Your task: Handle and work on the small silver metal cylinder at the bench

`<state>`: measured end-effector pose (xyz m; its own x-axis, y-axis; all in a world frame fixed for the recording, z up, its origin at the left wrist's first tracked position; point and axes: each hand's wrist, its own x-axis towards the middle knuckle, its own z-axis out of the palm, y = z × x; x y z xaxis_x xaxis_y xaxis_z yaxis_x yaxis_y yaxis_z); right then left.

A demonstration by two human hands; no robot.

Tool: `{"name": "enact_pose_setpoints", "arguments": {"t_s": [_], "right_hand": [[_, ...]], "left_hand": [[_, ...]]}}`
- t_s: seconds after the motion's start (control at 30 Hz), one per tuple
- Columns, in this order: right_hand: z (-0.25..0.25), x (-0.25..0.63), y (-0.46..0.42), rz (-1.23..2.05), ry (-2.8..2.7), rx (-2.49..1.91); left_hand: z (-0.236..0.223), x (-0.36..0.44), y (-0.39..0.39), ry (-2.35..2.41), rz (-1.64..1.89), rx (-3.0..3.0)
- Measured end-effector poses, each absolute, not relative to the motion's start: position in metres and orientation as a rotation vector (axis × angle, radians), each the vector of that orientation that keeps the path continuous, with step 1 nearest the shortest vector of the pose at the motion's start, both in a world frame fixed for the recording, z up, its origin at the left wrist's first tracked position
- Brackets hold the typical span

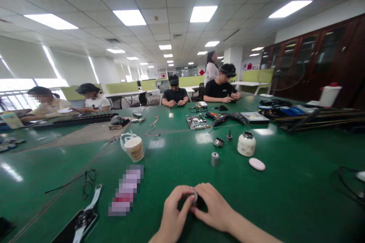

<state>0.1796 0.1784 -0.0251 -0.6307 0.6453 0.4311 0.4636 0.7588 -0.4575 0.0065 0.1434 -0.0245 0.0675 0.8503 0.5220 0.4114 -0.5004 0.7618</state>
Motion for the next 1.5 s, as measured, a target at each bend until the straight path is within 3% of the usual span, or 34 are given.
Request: {"name": "enact_pose_setpoints", "arguments": {"t_s": [1.0,1.3,1.5], "right_hand": [[-0.021,0.18,0.178,0.465,-2.413,-0.894],[-0.021,0.193,0.183,0.753,-1.95,-0.863],[-0.009,0.184,0.183,0.739,-2.036,-0.821]], "left_hand": [[-0.015,0.0,0.156,1.137,1.4,2.191],[-0.023,0.001,0.152,1.213,1.27,2.117],[-0.028,0.0,0.154,1.24,1.242,2.151]]}}
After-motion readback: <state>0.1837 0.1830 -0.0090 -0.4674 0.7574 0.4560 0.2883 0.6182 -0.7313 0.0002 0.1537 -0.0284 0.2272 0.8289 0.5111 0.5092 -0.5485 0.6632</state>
